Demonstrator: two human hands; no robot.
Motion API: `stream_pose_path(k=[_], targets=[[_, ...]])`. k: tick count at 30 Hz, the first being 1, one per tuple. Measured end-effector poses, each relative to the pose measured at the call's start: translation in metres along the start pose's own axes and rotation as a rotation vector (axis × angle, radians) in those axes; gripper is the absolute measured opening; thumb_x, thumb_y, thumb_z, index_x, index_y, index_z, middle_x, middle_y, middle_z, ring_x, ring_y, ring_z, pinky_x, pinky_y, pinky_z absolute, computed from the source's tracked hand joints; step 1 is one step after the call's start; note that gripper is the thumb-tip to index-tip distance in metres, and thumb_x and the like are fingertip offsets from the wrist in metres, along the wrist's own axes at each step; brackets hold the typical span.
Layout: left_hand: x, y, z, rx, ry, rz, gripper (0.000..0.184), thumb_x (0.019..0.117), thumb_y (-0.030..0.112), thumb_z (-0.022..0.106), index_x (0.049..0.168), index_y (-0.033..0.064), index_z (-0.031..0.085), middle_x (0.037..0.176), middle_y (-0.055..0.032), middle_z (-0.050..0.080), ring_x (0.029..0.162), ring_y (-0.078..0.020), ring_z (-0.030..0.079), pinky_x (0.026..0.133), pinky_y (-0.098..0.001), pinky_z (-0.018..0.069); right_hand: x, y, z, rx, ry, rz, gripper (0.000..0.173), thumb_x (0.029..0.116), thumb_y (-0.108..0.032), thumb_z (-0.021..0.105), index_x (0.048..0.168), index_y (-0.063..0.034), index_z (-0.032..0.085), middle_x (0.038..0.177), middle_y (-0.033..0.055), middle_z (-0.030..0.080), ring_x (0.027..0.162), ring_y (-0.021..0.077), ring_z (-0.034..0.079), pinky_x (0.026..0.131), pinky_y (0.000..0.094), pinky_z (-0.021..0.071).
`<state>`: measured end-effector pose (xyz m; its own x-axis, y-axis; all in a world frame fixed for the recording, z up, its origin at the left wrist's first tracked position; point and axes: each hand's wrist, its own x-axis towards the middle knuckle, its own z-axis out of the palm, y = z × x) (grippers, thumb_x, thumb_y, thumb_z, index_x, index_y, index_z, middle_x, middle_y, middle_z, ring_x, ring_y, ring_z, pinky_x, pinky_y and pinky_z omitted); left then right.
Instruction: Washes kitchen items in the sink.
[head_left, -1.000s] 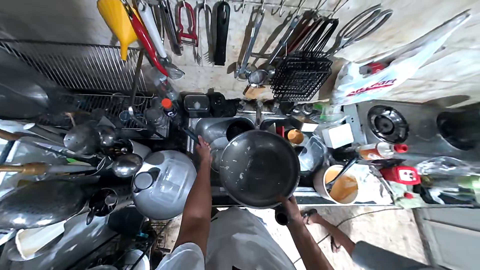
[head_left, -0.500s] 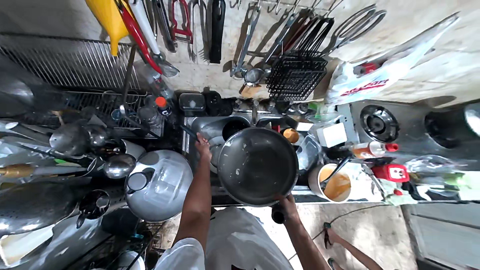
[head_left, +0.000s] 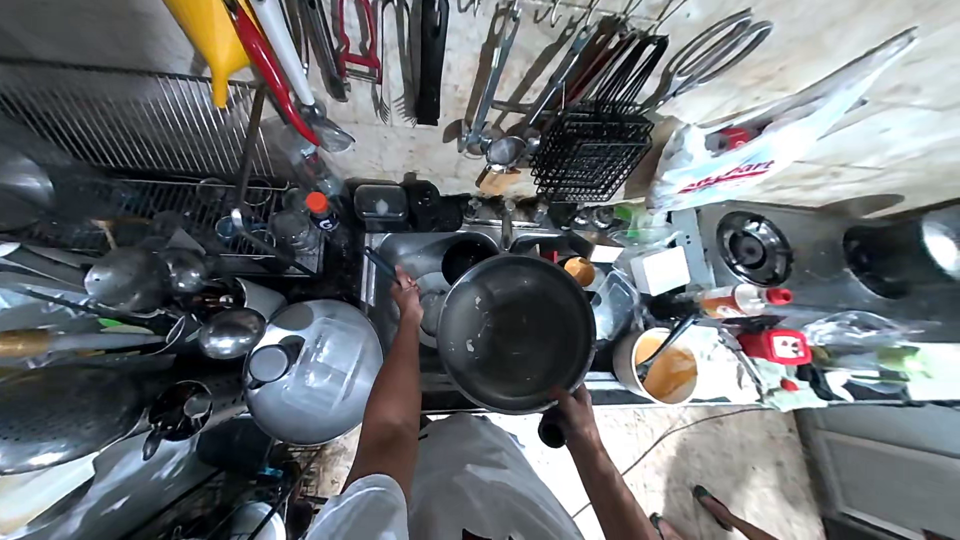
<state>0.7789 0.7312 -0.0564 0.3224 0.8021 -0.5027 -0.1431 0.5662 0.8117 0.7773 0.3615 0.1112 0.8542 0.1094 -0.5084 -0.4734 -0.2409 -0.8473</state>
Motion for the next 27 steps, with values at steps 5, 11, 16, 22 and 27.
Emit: stream_pose_path(k=[5,11,16,22,27], targets=[[0.000,-0.010,-0.001,-0.015,-0.022,-0.003,0.050,0.1006,0.068,0.043,0.081,0.0221,0.049,0.061,0.0080,0.040,0.049,-0.0063,0.041,0.048,-0.0233,0.0393,-0.002,-0.004,0.001,-0.002,-0.007,-0.036,0.055,0.0793,0.001,0.063,0.133,-0.0001,0.052,0.106,0.0150,0.071,0.085,0.0215,0.072,0.069,0.0402,0.0630],[-0.005,-0.014,0.000,-0.032,-0.049,-0.002,0.048,0.1038,0.063,0.041,0.083,0.0205,0.049,0.062,0.0071,0.042,0.050,-0.0068,0.042,0.050,-0.0243,0.0413,-0.001,-0.006,0.007,-0.070,0.041,-0.059,0.063,0.0786,0.002,0.065,0.140,-0.0013,0.051,0.117,0.0172,0.069,0.097,0.0235,0.071,0.078,0.0438,0.0626],[-0.006,-0.017,0.000,-0.048,-0.052,0.000,0.046,0.1043,0.061,0.042,0.082,0.0205,0.050,0.061,0.0070,0.042,0.049,-0.0071,0.041,0.049,-0.0244,0.0400,-0.002,-0.011,0.014,-0.109,0.070,-0.090,0.069,0.0788,0.002,0.064,0.145,-0.0037,0.048,0.122,0.0182,0.068,0.102,0.0243,0.071,0.082,0.0467,0.0622],[-0.002,-0.028,-0.001,-0.008,-0.046,0.016,0.048,0.1064,0.058,0.038,0.083,0.0175,0.050,0.061,0.0051,0.043,0.048,-0.0081,0.043,0.048,-0.0254,0.0433,-0.011,-0.018,0.027,-0.270,0.122,-0.142,0.076,0.0818,-0.001,0.063,0.155,-0.0075,0.041,0.129,0.0196,0.066,0.111,0.0264,0.069,0.091,0.0510,0.0592],[-0.006,-0.028,0.000,-0.004,-0.043,0.025,0.049,0.1078,0.056,0.036,0.082,0.0156,0.049,0.059,0.0047,0.043,0.047,-0.0088,0.043,0.048,-0.0259,0.0440,-0.018,-0.021,0.036,-0.381,0.173,-0.135,0.076,0.0860,-0.003,0.064,0.157,-0.0121,0.038,0.125,0.0204,0.069,0.110,0.0303,0.070,0.091,0.0564,0.0579]])
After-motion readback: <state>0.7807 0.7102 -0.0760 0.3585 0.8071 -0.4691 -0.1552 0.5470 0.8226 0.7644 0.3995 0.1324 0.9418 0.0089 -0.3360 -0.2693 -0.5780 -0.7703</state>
